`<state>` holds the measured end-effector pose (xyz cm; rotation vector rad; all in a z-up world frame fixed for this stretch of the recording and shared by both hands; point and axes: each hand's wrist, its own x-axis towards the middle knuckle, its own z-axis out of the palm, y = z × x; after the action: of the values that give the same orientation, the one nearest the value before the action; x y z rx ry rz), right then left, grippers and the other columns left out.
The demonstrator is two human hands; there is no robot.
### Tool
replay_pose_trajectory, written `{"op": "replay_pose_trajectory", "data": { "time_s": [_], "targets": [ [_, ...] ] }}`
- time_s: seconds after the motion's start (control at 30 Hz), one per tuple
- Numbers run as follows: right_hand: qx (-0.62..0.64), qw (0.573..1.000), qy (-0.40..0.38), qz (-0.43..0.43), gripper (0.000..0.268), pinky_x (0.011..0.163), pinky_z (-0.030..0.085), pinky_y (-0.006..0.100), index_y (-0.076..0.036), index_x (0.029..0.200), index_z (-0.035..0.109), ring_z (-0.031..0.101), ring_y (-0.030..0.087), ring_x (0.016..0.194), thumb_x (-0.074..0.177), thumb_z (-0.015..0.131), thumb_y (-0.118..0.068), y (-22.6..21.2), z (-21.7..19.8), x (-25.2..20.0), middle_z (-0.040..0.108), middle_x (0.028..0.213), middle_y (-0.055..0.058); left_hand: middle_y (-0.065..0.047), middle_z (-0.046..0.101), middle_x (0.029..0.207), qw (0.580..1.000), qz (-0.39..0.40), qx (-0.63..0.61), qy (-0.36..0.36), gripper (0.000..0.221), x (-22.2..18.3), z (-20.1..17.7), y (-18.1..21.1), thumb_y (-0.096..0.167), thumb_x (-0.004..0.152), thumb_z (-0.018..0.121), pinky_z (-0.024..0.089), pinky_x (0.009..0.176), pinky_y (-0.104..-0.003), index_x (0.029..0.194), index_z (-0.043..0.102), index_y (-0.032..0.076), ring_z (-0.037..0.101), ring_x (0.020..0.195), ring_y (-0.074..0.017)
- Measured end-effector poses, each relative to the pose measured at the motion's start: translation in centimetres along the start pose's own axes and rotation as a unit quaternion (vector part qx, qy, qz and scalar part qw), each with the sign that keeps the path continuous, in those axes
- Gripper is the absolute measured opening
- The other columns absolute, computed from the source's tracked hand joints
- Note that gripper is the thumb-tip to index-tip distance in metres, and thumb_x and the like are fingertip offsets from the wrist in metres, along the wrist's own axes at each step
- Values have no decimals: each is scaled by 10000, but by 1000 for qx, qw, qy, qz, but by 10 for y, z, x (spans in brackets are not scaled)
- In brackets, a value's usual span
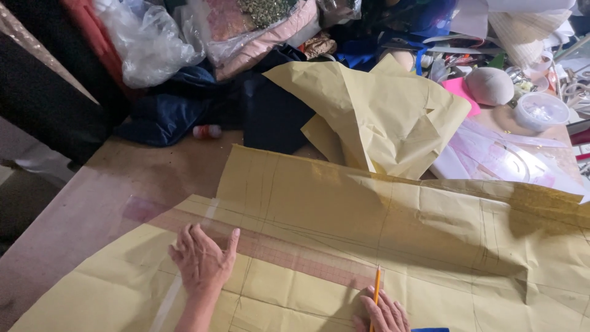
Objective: Using a ruler and pencil to draw lines on pattern paper for garment construction.
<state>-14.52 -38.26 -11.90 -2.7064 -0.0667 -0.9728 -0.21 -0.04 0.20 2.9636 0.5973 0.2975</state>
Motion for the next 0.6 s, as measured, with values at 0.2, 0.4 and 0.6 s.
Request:
{"op": "replay_pose_trajectory", "data": {
  "time_s": [0.2,0.4,0.6],
  "targets": [
    [6,1000,-12,13,364,1064,474,356,-319,1138,723,665,142,1242,816,634,-464,-11,-17,14,721,1292,-52,-251,525,1462,999,4,34,10,1065,-2,2,1,846,891,355,297,1141,-601,1459,494,-45,504,1334,-426],
    [24,999,-41,15,388,1123,426,369,-244,1192,729,629,172,1303,845,672,-408,-30,-41,32,702,1332,13,-283,469,1530,998,-11,34,-49,1125,4,6,-6,907,881,283,241,1210,-657,1510,427,-14,466,1392,-468],
    [14,998,-54,-4,356,1125,418,361,-249,1227,699,611,171,1319,923,643,-425,-28,-44,33,672,1383,-2,-259,588,1400,999,10,42,11,1026,-4,0,0,830,931,400,335,1105,-594,1419,585,-53,559,1282,-455]
  ]
}}
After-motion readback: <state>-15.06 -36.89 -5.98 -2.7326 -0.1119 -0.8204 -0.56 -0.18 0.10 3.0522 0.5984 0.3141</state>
